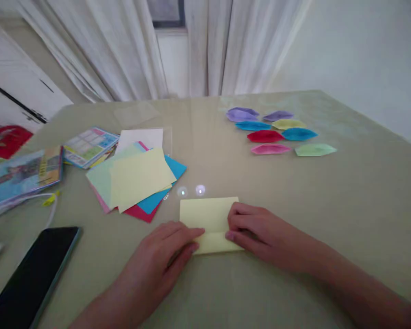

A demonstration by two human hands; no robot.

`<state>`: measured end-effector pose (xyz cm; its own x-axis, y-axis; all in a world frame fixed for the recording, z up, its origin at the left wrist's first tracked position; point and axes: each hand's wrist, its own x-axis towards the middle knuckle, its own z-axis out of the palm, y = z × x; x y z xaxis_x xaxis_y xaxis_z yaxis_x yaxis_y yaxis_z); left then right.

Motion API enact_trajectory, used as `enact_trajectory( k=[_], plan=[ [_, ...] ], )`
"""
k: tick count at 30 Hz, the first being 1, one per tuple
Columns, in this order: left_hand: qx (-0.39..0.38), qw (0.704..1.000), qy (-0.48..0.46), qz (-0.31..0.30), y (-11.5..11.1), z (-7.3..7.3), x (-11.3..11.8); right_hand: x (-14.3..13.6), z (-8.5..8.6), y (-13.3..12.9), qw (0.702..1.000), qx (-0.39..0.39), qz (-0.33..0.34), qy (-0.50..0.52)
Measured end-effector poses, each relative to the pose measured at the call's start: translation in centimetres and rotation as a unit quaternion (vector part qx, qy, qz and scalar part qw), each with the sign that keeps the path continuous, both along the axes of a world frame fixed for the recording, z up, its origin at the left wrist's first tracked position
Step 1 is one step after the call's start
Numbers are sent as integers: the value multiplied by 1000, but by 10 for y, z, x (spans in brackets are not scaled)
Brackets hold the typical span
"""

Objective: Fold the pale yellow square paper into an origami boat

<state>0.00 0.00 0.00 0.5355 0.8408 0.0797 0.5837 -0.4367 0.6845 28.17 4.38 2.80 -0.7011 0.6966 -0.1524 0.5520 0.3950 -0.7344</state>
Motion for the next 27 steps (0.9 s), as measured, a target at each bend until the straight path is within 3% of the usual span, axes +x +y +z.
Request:
enact_trajectory(
  k=[3, 6, 9, 12, 19, 27],
  plan=[
    [79, 997, 15, 18, -2, 3, 4, 0, -2, -2, 1000, 11, -13, 1],
    [169, 983, 66, -13, -6, 6, 6, -1, -3, -4, 999, 22, -24, 4],
    [254, 956, 138, -56, -14, 8, 9, -2, -5, -3, 999, 26, -40, 4],
    [317, 926, 197, -55, -24, 10, 12, -3, -7, -3, 998, 28, -56, 7],
    [311, 917, 248, -35, -45, 4, 23, -3, -5, -4, 998, 22, -59, 9],
    [313, 911, 267, -15, -53, -2, 28, -3, -5, -2, 998, 13, -58, -3]
  ],
)
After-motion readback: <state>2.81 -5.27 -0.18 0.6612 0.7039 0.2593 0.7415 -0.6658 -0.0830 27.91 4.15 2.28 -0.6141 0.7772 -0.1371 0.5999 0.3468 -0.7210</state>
